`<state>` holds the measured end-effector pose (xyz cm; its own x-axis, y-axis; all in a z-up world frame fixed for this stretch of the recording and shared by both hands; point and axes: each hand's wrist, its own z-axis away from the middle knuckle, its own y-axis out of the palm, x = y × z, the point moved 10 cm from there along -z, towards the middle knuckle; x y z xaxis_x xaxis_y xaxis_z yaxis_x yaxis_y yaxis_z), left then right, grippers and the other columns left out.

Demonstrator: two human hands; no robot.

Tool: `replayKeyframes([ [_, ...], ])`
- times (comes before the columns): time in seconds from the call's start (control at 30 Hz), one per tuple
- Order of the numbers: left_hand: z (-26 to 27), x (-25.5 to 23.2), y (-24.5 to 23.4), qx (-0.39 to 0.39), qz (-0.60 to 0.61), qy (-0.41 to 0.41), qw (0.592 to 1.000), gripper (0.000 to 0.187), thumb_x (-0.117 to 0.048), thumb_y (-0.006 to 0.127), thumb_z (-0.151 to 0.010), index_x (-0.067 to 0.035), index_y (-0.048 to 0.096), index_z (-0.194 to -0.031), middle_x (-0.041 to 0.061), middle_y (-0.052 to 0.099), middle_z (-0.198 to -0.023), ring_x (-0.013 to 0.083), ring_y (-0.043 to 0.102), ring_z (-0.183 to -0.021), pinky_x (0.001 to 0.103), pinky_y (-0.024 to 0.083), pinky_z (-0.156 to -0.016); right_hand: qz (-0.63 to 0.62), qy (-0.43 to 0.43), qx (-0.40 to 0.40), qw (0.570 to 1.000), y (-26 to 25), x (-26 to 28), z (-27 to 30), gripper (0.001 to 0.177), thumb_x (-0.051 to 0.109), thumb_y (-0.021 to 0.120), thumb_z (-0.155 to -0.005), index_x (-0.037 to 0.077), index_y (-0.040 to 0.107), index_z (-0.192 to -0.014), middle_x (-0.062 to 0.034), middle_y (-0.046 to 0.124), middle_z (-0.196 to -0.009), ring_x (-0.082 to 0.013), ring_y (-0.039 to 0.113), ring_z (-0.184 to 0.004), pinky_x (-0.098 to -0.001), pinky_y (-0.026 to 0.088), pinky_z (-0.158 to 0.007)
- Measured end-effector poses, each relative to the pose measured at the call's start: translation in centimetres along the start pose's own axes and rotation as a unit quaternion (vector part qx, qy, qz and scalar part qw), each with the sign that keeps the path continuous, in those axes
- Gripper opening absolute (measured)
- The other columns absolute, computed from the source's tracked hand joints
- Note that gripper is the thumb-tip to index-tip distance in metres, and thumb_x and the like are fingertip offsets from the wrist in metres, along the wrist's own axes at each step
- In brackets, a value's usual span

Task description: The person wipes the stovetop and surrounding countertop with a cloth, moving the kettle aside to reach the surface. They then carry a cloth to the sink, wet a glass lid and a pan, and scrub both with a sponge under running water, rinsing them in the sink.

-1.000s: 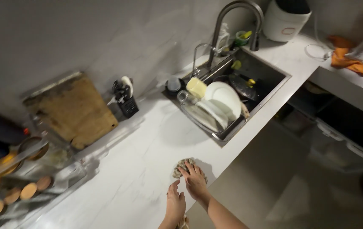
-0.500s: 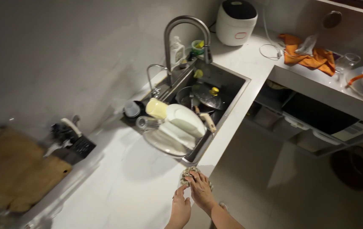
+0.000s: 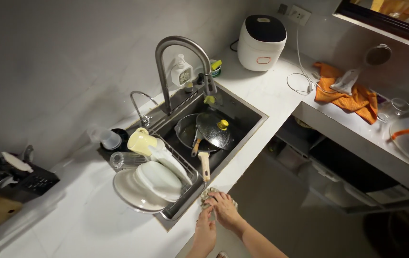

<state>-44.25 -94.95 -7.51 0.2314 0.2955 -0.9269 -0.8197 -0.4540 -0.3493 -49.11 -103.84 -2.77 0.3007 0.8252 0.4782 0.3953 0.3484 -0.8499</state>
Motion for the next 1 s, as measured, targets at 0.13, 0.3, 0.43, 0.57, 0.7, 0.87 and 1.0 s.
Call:
replayKeyframes([
  [0.13, -3.4, -1.0, 2.9, -0.008, -0.003, -0.007, 1.000, 0.051, 0.002, 0.058, -0.087, -0.009, 0.050, -0.137, 0.014, 0.061, -0.130, 0.0290, 0.063, -0.118, 0.039, 0.054, -0.096, 0.015, 0.040, 0.008, 0.999, -2.8, -5.7, -1.9, 0.039, 0.003, 0.060, -0.083, 0.014, 0.065, -0.120, -0.0113, 0.055, -0.135, -0.0349, 0.049, -0.124, -0.0476, 0.037, -0.099],
  [0.3, -8.9, -2.0, 5.4, -0.040, -0.017, 0.014, 0.999, 0.050, 0.000, 0.060, -0.088, -0.007, 0.050, -0.136, 0.016, 0.061, -0.133, 0.0302, 0.063, -0.117, 0.039, 0.054, -0.096, 0.044, 0.084, -0.014, 0.995, -5.4, -12.7, -4.9, 0.041, 0.001, 0.055, -0.082, 0.014, 0.066, -0.120, -0.0103, 0.057, -0.134, -0.0341, 0.050, -0.123, -0.0468, 0.039, -0.101],
  [0.43, -13.9, -3.1, 7.1, -0.032, 0.011, -0.003, 0.999, 0.049, 0.000, 0.058, -0.090, -0.006, 0.049, -0.137, 0.016, 0.060, -0.134, 0.0289, 0.064, -0.119, 0.038, 0.056, -0.096, 0.056, 0.098, -0.041, 0.993, -8.1, -17.9, -7.8, 0.040, 0.002, 0.058, -0.083, 0.013, 0.065, -0.122, -0.0101, 0.057, -0.135, -0.0354, 0.050, -0.125, -0.0486, 0.038, -0.101],
  [0.57, -18.4, -5.6, 8.1, -0.037, 0.039, 0.012, 0.999, 0.052, 0.003, 0.057, -0.087, -0.005, 0.048, -0.138, 0.016, 0.059, -0.136, 0.0289, 0.064, -0.120, 0.037, 0.056, -0.096, 0.097, 0.170, -0.010, 0.981, -10.3, -24.0, -10.3, 0.048, 0.005, 0.059, -0.083, 0.015, 0.062, -0.130, -0.0097, 0.054, -0.137, -0.0345, 0.049, -0.126, -0.0475, 0.039, -0.106],
  [0.7, -22.2, -6.9, 8.3, -0.037, -0.001, -0.003, 0.999, 0.050, 0.003, 0.059, -0.089, -0.005, 0.048, -0.137, 0.015, 0.058, -0.135, 0.0288, 0.062, -0.119, 0.038, 0.055, -0.096, 0.088, 0.205, -0.057, 0.973, -12.9, -28.8, -12.2, 0.062, 0.002, 0.060, -0.071, 0.018, 0.064, -0.131, -0.0089, 0.053, -0.140, -0.0359, 0.047, -0.129, -0.0475, 0.038, -0.106],
  [0.87, -25.4, -7.1, 8.8, -0.055, -0.022, -0.019, 0.998, 0.048, 0.002, 0.060, -0.089, -0.004, 0.048, -0.136, 0.016, 0.057, -0.136, 0.0288, 0.062, -0.119, 0.038, 0.055, -0.095, 0.073, 0.211, -0.145, 0.964, -16.4, -34.8, -14.2, 0.040, 0.007, 0.057, -0.090, 0.016, 0.064, -0.128, -0.0092, 0.056, -0.140, -0.0373, 0.050, -0.127, -0.0484, 0.040, -0.106],
  [1.0, -28.1, -6.6, 9.9, -0.096, -0.020, -0.057, 0.994, 0.050, 0.002, 0.060, -0.088, -0.005, 0.049, -0.136, 0.016, 0.060, -0.134, 0.0289, 0.062, -0.118, 0.038, 0.054, -0.096, 0.077, 0.205, -0.166, 0.962, -18.4, -39.4, -15.8, 0.033, 0.012, 0.057, -0.095, 0.015, 0.064, -0.127, -0.0100, 0.056, -0.140, -0.0383, 0.050, -0.126, -0.0491, 0.040, -0.107],
])
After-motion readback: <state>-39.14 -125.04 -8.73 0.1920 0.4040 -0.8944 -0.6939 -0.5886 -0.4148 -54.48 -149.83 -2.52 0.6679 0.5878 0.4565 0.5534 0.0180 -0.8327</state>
